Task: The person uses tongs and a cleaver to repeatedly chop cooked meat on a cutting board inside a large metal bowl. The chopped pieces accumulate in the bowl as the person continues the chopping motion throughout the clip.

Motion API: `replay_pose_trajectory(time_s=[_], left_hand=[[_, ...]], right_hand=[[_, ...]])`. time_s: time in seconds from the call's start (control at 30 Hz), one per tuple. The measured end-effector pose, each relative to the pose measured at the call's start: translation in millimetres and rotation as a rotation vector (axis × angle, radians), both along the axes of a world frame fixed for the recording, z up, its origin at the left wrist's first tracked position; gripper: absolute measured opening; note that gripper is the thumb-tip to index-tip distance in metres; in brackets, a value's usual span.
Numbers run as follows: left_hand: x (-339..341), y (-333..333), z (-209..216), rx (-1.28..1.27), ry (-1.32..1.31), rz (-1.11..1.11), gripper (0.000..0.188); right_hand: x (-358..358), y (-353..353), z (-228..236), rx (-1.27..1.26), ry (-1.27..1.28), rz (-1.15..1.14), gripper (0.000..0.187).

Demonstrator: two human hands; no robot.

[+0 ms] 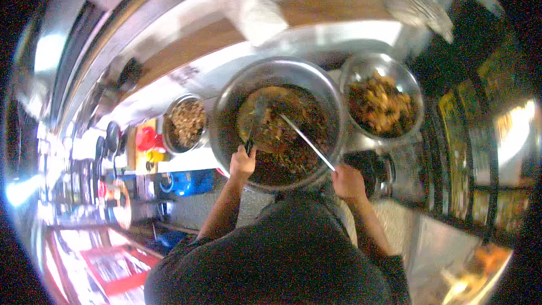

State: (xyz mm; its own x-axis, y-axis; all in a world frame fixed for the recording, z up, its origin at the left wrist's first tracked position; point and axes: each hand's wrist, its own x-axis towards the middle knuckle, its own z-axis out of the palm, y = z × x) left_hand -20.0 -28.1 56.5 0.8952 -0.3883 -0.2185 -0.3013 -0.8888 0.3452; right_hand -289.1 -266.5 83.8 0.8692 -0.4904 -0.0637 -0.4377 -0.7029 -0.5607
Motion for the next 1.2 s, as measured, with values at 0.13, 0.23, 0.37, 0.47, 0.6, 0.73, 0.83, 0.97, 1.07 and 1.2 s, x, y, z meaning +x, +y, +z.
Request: replay_pose_trajectory(time_s=[0.13, 0.23, 0.37, 0.47, 0.6, 0.73, 0.83, 0.97, 1.07, 1.2], left_hand=[[-25, 47, 41, 0.018, -0.087, -0.075, 0.033], [-39, 76, 24, 0.15, -0.093, -0.139, 0.038], [-63, 99, 2, 0.048, 0.072, -0.064, 0.037], [-70, 127, -23, -0.206, 0.046, -0.071, 0.034], [-47, 172, 1, -0.413, -0.009, -0.058, 0.03], [-1, 262, -8, -0.252, -0.004, -0.031, 0.032], [34, 344, -19, -0.29, -0.011, 0.023, 0.034], [46, 446, -58, -0.236, -0.021, 0.137, 0.025], [40, 523, -57, -0.026, 0.238, 0.219, 0.026], [36, 615, -48, 0.13, 0.522, 0.32, 0.025]], right_hand=[[7, 1, -1, -0.13, 0.088, 0.026, 0.018], [17, 1, -40, -0.362, 0.051, 0.077, 0.019], [38, 31, -18, -0.322, 0.241, 0.07, 0.023], [45, 37, -18, -0.28, 0.433, 0.054, 0.031], [81, 90, 39, -0.494, 0.45, -0.023, 0.033], [147, 177, 65, -0.492, 0.194, 0.003, 0.04], [198, 269, 76, -0.379, 0.023, 0.237, 0.042], [262, 385, 63, -0.105, 0.038, 0.677, 0.043], [298, 460, 48, -0.029, 0.04, 0.887, 0.04], [354, 534, 33, -0.021, 0.141, 1.128, 0.042]])
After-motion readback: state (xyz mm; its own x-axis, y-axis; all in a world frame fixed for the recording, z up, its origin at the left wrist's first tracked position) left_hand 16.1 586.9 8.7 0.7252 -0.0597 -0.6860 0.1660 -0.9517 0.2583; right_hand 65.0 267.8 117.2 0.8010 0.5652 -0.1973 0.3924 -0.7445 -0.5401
